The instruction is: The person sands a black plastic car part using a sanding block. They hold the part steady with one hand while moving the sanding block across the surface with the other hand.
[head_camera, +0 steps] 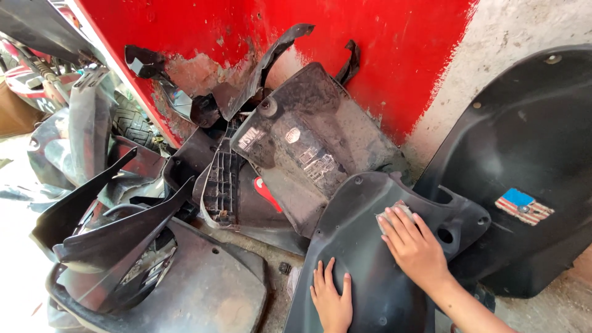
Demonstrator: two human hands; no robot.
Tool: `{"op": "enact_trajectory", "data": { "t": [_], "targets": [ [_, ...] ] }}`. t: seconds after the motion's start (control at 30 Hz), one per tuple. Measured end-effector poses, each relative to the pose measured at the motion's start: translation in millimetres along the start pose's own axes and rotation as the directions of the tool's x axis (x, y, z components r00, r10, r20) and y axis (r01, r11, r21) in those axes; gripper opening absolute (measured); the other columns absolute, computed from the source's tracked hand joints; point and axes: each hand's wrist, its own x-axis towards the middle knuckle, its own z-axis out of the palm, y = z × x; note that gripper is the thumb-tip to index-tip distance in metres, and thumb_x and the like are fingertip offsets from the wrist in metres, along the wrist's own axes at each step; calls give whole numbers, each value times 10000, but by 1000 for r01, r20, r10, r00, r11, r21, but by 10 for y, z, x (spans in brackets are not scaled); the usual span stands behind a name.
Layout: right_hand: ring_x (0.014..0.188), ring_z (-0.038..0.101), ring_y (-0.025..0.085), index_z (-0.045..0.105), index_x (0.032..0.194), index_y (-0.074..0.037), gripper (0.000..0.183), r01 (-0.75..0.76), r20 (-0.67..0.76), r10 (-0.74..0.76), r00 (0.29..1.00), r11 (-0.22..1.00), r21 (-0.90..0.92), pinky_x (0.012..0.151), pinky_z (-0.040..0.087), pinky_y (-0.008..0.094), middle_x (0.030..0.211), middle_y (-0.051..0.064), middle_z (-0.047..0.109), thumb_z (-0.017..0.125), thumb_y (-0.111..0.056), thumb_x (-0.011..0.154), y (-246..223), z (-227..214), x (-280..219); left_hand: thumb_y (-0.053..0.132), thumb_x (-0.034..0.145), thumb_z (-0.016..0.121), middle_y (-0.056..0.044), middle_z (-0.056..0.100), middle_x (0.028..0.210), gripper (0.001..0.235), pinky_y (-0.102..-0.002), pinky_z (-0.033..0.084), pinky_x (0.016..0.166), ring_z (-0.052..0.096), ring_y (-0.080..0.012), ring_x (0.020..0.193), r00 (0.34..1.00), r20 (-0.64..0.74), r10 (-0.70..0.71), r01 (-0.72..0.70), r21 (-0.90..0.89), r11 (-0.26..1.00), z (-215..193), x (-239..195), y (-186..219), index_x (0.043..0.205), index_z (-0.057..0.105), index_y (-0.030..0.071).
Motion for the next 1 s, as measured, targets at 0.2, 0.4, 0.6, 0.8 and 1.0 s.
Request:
{"op": "enact_trajectory", "data": {
  "t": [0.2, 0.4, 0.6, 0.8, 1.0],
  "targets": [
    [1355, 504, 263, 655, 1294, -44, 455, 33, 96, -51, 994, 984, 177, 1137, 345, 464, 1374, 130, 622, 625, -262, 896, -563, 351, -396, 439, 969, 547, -84, 326, 1637, 579, -539, 148, 1217, 246, -308, 1532, 1000, 25, -1, 2, -24, 1000, -48, -26, 30, 1508, 445, 256],
    [1361, 492, 291, 662, 1263, -43, 434, 37, 190, -103, 976, 947, 320, 1147, 327, 479, 1367, 151, 616, 627, -290, 907, -589, 397, -275, 360, 999, 500, -85, 361, 1629, 576, -527, 144, 1223, 261, -289, 1533, 1000, -30, -7, 5, -71, 997, 35, -13, -59, 1521, 412, 132],
    [1407, 455, 311, 640, 1313, -30, 485, -2, 274, 4, 962, 1000, -8, 1184, 270, 452, 1420, 187, 581, 558, -287, 909, -710, 490, -92, 344, 998, 502, -98, 365, 1623, 571, -527, 139, 1224, 264, -297, 1530, 999, -50, 13, -17, -77, 997, 61, -7, -96, 1518, 407, 129],
    [1379, 487, 344, 646, 1276, -9, 452, 68, 450, -154, 879, 977, 202, 1205, 239, 490, 1402, 222, 604, 522, -263, 923, -1038, 946, -188, 263, 1029, 446, -109, 434, 1583, 517, -516, 171, 1226, 329, -295, 1514, 995, -97, 1, -17, -161, 987, 150, 14, -215, 1520, 397, 111],
    [1280, 588, 304, 707, 1184, 9, 443, 128, 379, -86, 921, 988, -86, 1161, 315, 451, 1271, 211, 679, 585, -225, 829, -1017, 927, 114, 213, 1023, 429, -104, 496, 1535, 466, -480, 232, 1215, 411, -294, 1458, 992, -124, -30, 4, -205, 979, 77, -2, -157, 1479, 428, 116]
  ]
}}
